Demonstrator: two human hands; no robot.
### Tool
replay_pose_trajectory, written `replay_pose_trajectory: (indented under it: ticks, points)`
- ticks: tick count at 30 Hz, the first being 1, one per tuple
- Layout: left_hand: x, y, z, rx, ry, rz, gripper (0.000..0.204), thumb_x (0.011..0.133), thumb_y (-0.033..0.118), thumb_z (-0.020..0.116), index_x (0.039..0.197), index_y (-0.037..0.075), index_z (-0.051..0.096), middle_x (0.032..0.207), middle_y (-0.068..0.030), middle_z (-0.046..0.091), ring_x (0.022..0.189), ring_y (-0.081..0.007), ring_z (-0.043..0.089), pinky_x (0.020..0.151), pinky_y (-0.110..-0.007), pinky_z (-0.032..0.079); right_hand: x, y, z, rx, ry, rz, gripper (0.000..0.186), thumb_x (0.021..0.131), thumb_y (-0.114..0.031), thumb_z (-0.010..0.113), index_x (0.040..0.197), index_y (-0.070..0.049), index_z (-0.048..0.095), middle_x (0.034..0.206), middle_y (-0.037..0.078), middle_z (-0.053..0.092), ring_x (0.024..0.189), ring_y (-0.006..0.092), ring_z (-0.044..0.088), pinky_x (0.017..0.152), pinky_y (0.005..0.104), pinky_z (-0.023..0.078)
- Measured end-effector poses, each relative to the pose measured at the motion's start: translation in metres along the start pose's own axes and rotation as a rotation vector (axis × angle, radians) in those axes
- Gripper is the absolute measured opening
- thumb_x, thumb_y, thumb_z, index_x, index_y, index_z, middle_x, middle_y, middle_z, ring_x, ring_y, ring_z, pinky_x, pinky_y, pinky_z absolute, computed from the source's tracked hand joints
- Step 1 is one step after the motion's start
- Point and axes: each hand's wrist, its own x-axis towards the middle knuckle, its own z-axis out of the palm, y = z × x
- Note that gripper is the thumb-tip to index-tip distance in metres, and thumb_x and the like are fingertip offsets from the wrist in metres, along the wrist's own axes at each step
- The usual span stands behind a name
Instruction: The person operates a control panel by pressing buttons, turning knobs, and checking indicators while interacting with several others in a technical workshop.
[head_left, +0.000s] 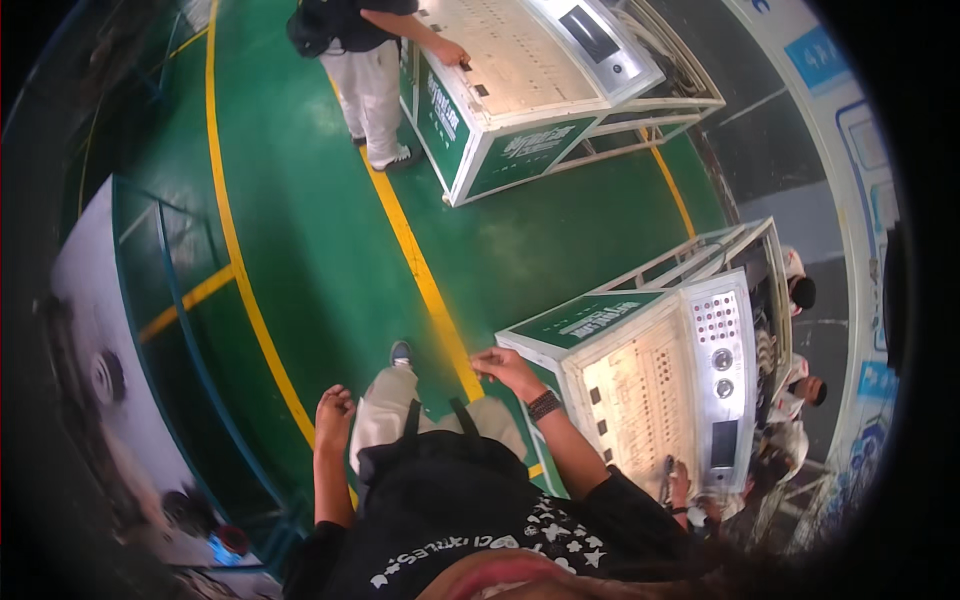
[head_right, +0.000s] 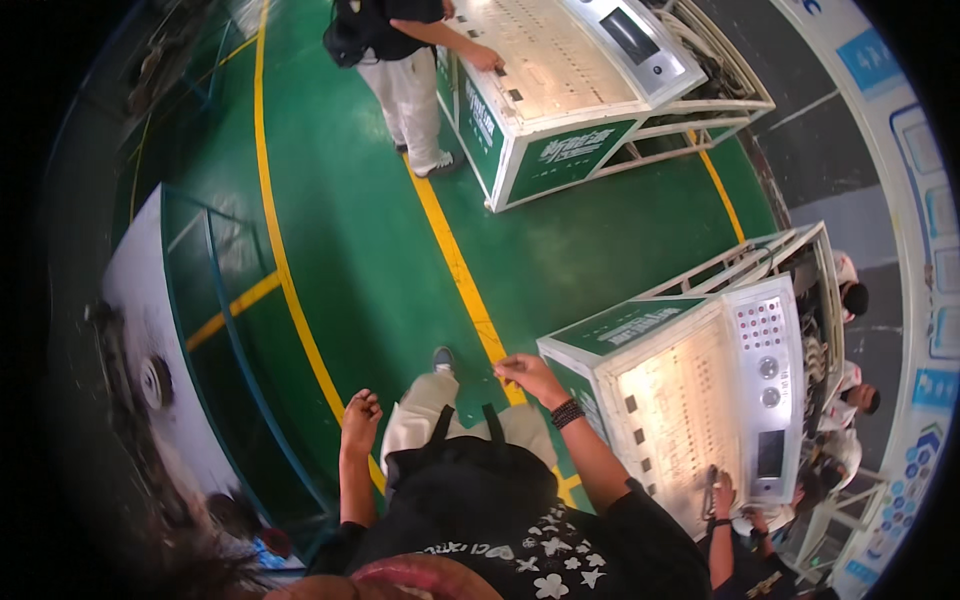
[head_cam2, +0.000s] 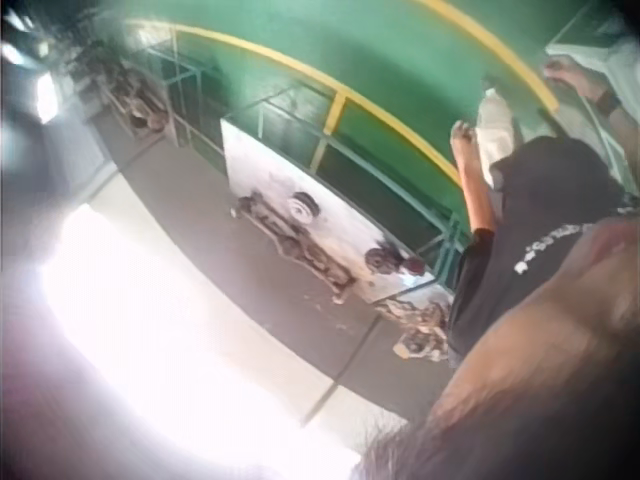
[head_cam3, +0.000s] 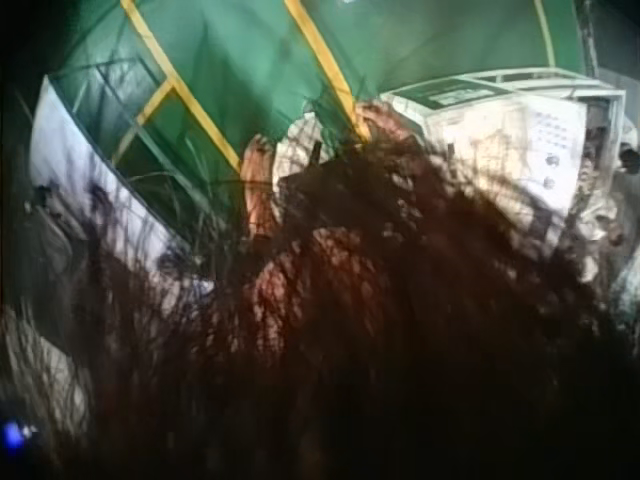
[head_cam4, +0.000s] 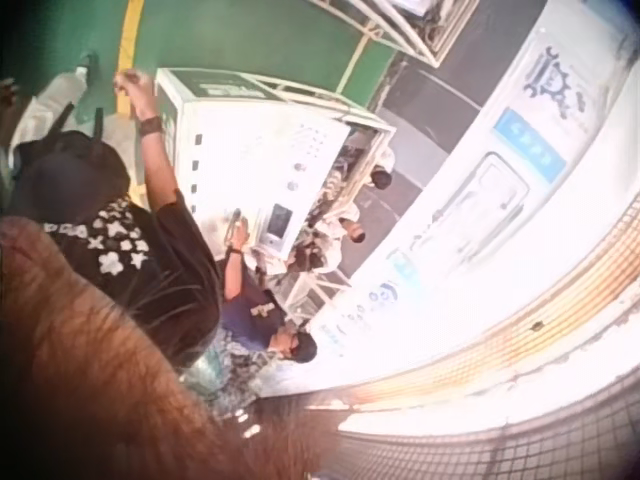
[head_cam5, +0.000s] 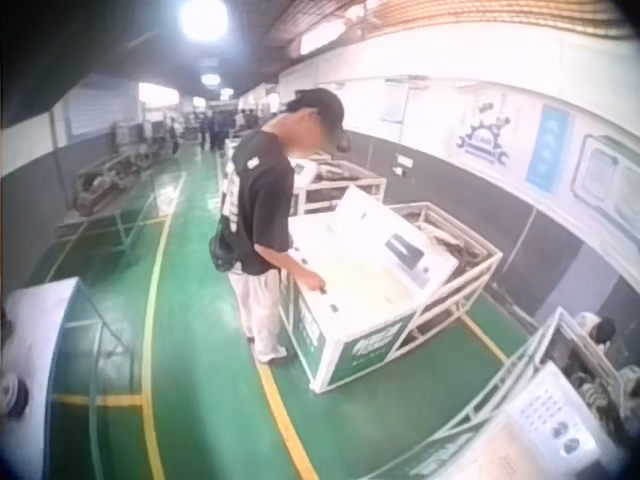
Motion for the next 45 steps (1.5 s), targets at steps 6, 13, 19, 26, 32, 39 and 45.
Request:
replay_pose_trajectory:
  ticks: [6,13,19,26,32,39,45]
  points:
    - [0.116,0.132,0.066,0.103,-0.053,0.091,0.027,0.084,0.002,0.04,0.11,0.001,0.044,0.09,-0.0073,0.05,0.077,-0.0164,0.049,0.073,-0.027,0.043,0.025,-0.033,-0.047,0.138,0.216,0.087,0.025,0.082,-0.019,0.061,0.1,-0.002,0.061,0.087,0.005,0.065,0.069,0.0099,0.06,0.06,0.0208,0.043]
    - [0.245,0.203,0.266,0.293,-0.076,0.205,0.028,0.085,0.005,0.046,0.112,-0.003,0.043,0.099,-0.0113,0.053,0.077,-0.0164,0.051,0.071,-0.026,0.043,0.108,-0.048,-0.129,0.527,0.593,-0.018,0.028,0.085,-0.018,0.053,0.102,0.003,0.057,0.091,0.009,0.062,0.083,0.0144,0.059,0.07,0.0245,0.046]
    - [0.331,0.147,0.356,0.518,-0.343,-0.231,0.023,0.085,0.006,0.045,0.106,-0.002,0.048,0.091,-0.012,0.055,0.078,-0.0188,0.054,0.073,-0.029,0.044,0.233,-0.097,-0.193,1.179,0.482,-0.043,0.019,0.082,-0.015,0.048,0.091,0.001,0.054,0.082,0.01,0.056,0.072,0.0216,0.053,0.067,0.0273,0.044]
    - [0.398,0.129,0.536,0.925,-0.849,-0.181,0.008,0.087,0.011,0.042,0.084,0.006,0.048,0.077,-0.0031,0.05,0.069,-0.0121,0.047,0.067,-0.024,0.041,0.31,-0.282,-0.283,1.079,0.67,-0.279,0.015,0.082,-0.018,0.048,0.083,-0.004,0.052,0.074,0.006,0.053,0.066,0.0168,0.051,0.058,0.0255,0.04]
    - [0.465,0.173,0.657,0.922,-0.756,-0.444,0.014,0.083,0.012,0.039,0.082,0.004,0.051,0.075,-0.0029,0.05,0.064,-0.0097,0.046,0.06,-0.022,0.04,0.339,-0.324,-0.305,1.015,0.872,-0.325,0.016,0.084,-0.017,0.047,0.082,-0.002,0.053,0.072,0.004,0.052,0.062,0.0136,0.048,0.054,0.023,0.039]
    - [0.622,0.215,0.626,1.186,-0.968,-0.303,0.02,0.08,0.013,0.039,0.08,0.002,0.055,0.074,-0.0053,0.053,0.064,-0.0133,0.049,0.059,-0.026,0.041,0.417,-0.314,-0.233,1.094,0.83,-0.155,0.015,0.085,-0.018,0.046,0.084,-0.005,0.052,0.07,0.002,0.051,0.063,0.0148,0.049,0.055,0.0241,0.037]
    - [0.727,0.335,0.573,0.76,-0.886,-0.142,0.025,0.081,0.014,0.057,0.104,0.003,0.057,0.105,-0.0072,0.055,0.096,-0.0173,0.052,0.084,-0.031,0.044,0.528,-0.391,-0.172,1.014,0.484,0.097,0.014,0.085,-0.017,0.044,0.088,-0.004,0.05,0.072,0.004,0.05,0.06,0.015,0.047,0.052,0.0246,0.036]
